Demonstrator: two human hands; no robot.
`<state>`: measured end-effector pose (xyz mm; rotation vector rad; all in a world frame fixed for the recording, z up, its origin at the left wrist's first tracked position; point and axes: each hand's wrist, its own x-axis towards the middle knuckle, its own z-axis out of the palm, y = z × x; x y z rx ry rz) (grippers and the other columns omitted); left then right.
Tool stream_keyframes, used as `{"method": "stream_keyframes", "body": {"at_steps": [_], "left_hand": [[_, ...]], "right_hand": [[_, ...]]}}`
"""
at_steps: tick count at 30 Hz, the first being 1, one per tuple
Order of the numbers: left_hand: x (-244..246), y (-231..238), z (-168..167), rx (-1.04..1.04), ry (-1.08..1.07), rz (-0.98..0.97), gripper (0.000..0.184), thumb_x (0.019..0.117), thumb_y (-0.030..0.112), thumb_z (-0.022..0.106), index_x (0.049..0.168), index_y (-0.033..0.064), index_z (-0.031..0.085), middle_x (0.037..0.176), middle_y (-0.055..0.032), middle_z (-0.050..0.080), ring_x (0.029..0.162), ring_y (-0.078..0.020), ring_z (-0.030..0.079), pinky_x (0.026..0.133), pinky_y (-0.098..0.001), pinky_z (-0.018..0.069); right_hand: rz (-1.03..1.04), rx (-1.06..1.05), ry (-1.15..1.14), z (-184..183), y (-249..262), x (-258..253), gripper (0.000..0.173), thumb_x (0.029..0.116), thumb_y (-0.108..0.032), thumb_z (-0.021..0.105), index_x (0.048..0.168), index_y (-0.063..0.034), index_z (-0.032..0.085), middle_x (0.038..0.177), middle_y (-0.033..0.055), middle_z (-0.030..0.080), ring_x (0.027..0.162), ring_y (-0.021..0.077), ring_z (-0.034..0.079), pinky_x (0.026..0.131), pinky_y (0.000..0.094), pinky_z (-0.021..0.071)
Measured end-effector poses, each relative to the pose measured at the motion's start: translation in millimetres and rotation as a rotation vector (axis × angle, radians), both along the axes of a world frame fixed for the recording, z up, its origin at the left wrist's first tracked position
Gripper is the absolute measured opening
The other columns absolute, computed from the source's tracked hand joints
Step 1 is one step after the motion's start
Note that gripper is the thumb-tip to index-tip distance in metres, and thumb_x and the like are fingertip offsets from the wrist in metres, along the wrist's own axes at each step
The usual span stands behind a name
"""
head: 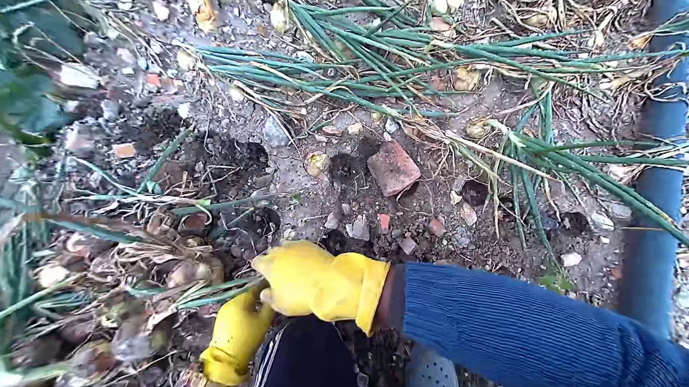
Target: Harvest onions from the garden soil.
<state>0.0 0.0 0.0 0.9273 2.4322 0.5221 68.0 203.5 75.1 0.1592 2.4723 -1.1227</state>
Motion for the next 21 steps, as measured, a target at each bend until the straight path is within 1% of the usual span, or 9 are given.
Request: {"method": "stream_keyframes", "body": {"at_steps": [1, 3, 6, 9, 13, 16, 18, 19, 21], "left_hand": [[-21, 11, 2, 0.007, 0.046, 0.022, 0.038, 0.1012, 0.035, 0.058, 0.122, 0.0069, 0.072, 0.113, -0.0137, 0.075, 0.102, -0.0297, 0.074, 0.092, -0.0585, 0.0583], [-68, 28, -5, 0.062, 0.21, 0.065, 0.036, 0.1016, 0.028, 0.058, 0.127, 0.0064, 0.07, 0.128, -0.0159, 0.07, 0.11, -0.0351, 0.07, 0.094, -0.0629, 0.0542], [-147, 41, -34, -0.031, 0.356, 0.081, 0.046, 0.1026, 0.032, 0.057, 0.139, 0.0036, 0.06, 0.155, -0.0205, 0.048, 0.141, -0.0432, 0.047, 0.114, -0.0664, 0.0375], [-210, 32, -78, -0.074, 0.431, 0.031, 0.056, 0.0983, 0.035, 0.061, 0.144, 0.0029, 0.055, 0.159, -0.023, 0.041, 0.151, -0.0444, 0.033, 0.12, -0.0676, 0.027], [-235, 34, -83, -0.138, 0.401, -0.054, 0.055, 0.0996, 0.038, 0.054, 0.144, 0.0069, 0.054, 0.158, -0.0192, 0.044, 0.152, -0.0427, 0.032, 0.114, -0.0741, 0.0265], [-236, 27, -91, -0.12, 0.352, -0.059, 0.06, 0.1002, 0.047, 0.05, 0.149, 0.0118, 0.049, 0.161, -0.0171, 0.04, 0.154, -0.0399, 0.028, 0.121, -0.0668, 0.0256], [-243, 23, -101, -0.068, 0.319, -0.022, 0.061, 0.1002, 0.047, 0.05, 0.151, 0.0128, 0.047, 0.162, -0.0168, 0.038, 0.154, -0.037, 0.029, 0.124, -0.0589, 0.0269], [-244, 21, -104, -0.064, 0.313, -0.003, 0.062, 0.1, 0.047, 0.05, 0.152, 0.0133, 0.046, 0.162, -0.0164, 0.038, 0.154, -0.0365, 0.03, 0.124, -0.0574, 0.0275], [-238, 22, -99, -0.088, 0.325, 0.003, 0.062, 0.0995, 0.047, 0.05, 0.151, 0.0119, 0.047, 0.162, -0.017, 0.04, 0.154, -0.0369, 0.03, 0.124, -0.0581, 0.0274]], "right_hand": [[-0.018, 0.07, -0.086, -21, 21, 14, 0.04, 0.0966, -0.034, 0.07, 0.13, -0.0113, 0.066, 0.116, 0.0125, 0.071, 0.109, 0.0323, 0.068, 0.091, 0.0575, 0.056], [-0.069, 0.198, -0.228, -60, 64, 37, 0.05, 0.0965, -0.039, 0.069, 0.137, -0.0101, 0.063, 0.127, 0.0168, 0.067, 0.12, 0.0372, 0.063, 0.102, 0.0613, 0.0496], [-0.183, 0.314, -0.271, -98, 111, 51, 0.052, 0.0981, -0.044, 0.063, 0.14, -0.0137, 0.062, 0.131, 0.0139, 0.068, 0.124, 0.034, 0.063, 0.106, 0.059, 0.0482], [-0.277, 0.353, -0.264, -109, 137, 49, 0.043, 0.1022, -0.037, 0.058, 0.139, -0.0147, 0.064, 0.128, 0.0125, 0.069, 0.121, 0.0324, 0.066, 0.102, 0.0578, 0.0519], [-0.297, 0.235, -0.343, -110, 164, 104, 0.023, 0.1031, -0.031, 0.056, 0.111, -0.0159, 0.072, 0.105, 0.0074, 0.073, 0.098, 0.0271, 0.071, 0.085, 0.0563, 0.0567], [-0.329, 0.116, -0.475, -95, 148, 202, 0.02, 0.1005, -0.034, 0.062, 0.101, -0.0167, 0.073, 0.089, 0.0044, 0.071, 0.083, 0.023, 0.069, 0.077, 0.0533, 0.0577], [-0.426, 0.127, -0.372, -100, 112, 259, 0.019, 0.0991, -0.035, 0.064, 0.097, -0.0194, 0.074, 0.085, -0.0014, 0.07, 0.076, 0.0161, 0.068, 0.072, 0.0466, 0.0589], [-0.473, 0.169, -0.291, -110, 88, 275, 0.02, 0.0988, -0.036, 0.063, 0.099, -0.0207, 0.075, 0.085, -0.0033, 0.071, 0.075, 0.0138, 0.068, 0.071, 0.0443, 0.0599], [-0.529, 0.218, -0.318, -125, 40, 272, 0.035, 0.0997, -0.045, 0.06, 0.12, -0.021, 0.074, 0.097, 0.0009, 0.077, 0.084, 0.0197, 0.073, 0.076, 0.0497, 0.0615]]}}
